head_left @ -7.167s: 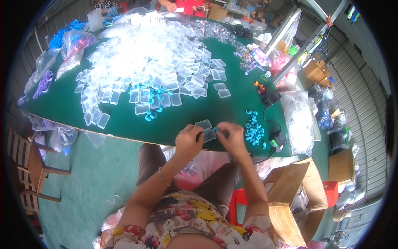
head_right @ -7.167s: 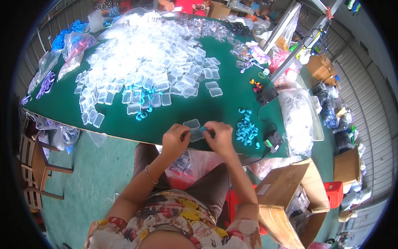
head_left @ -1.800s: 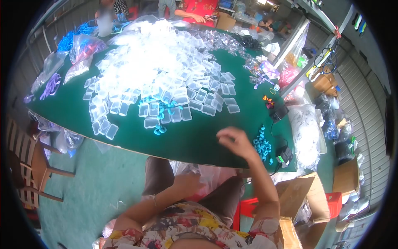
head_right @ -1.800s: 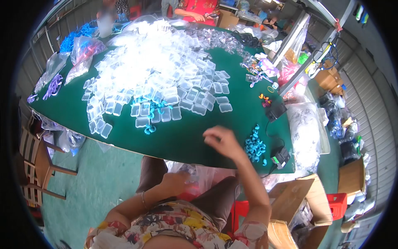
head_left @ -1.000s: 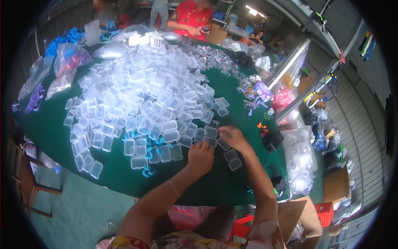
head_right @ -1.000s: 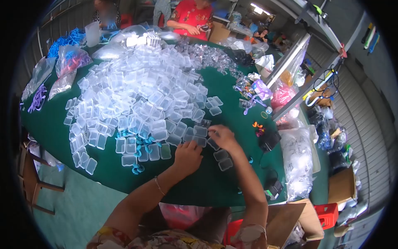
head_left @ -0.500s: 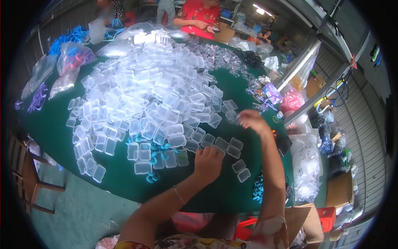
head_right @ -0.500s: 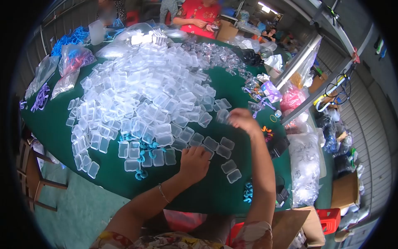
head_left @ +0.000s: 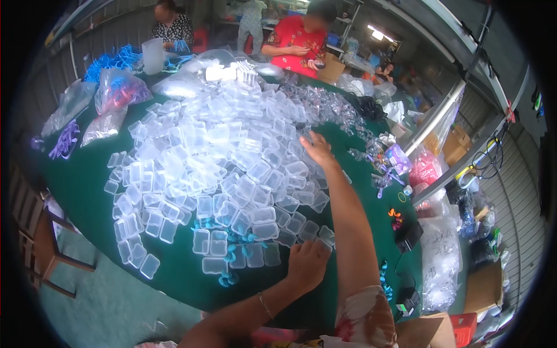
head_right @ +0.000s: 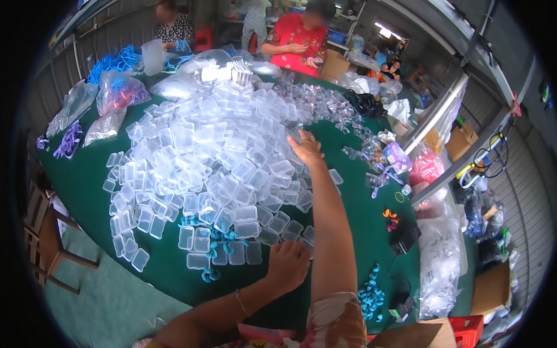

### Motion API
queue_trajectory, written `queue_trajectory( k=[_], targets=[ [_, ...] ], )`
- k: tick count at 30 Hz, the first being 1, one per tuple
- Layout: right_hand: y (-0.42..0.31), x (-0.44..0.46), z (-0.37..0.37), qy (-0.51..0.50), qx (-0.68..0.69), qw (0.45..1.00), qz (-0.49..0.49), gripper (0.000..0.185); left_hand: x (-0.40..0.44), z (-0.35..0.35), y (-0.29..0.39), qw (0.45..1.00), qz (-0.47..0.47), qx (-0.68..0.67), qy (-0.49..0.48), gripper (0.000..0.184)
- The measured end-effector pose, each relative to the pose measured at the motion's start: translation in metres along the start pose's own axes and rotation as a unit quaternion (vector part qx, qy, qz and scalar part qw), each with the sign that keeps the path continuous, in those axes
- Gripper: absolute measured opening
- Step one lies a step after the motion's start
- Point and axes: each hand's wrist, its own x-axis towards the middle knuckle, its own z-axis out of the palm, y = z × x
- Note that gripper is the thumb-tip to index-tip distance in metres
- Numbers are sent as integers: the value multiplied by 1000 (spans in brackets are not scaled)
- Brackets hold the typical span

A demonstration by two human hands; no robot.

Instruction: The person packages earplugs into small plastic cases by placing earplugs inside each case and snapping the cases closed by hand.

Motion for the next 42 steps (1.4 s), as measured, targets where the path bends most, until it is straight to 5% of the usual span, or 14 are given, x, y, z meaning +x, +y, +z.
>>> queue_trajectory(
  k=[3,9,22,30,35,38,42],
  targets=[
    [-5,2,1,-85,-55,995,-19,85,5,-5,-1,998,1,-12,57,14],
    [34,-76,7,-57,-100,980,-163,64,4,0,1,998,14,-13,62,12],
    [75,-188,-21,-79,-95,978,-165,54,0,-14,11,983,134,-61,106,17],
    [85,-227,-25,123,-25,984,-126,15,2,-34,31,939,297,-96,145,24],
    [57,-278,-32,274,-84,916,-280,21,-27,-90,49,955,237,-117,132,23],
    [39,-325,-41,173,34,917,-357,21,-69,-126,17,985,76,-8,152,23],
    [20,-392,-18,88,19,914,-395,23,-119,-144,-39,981,-98,123,115,21]
  ],
)
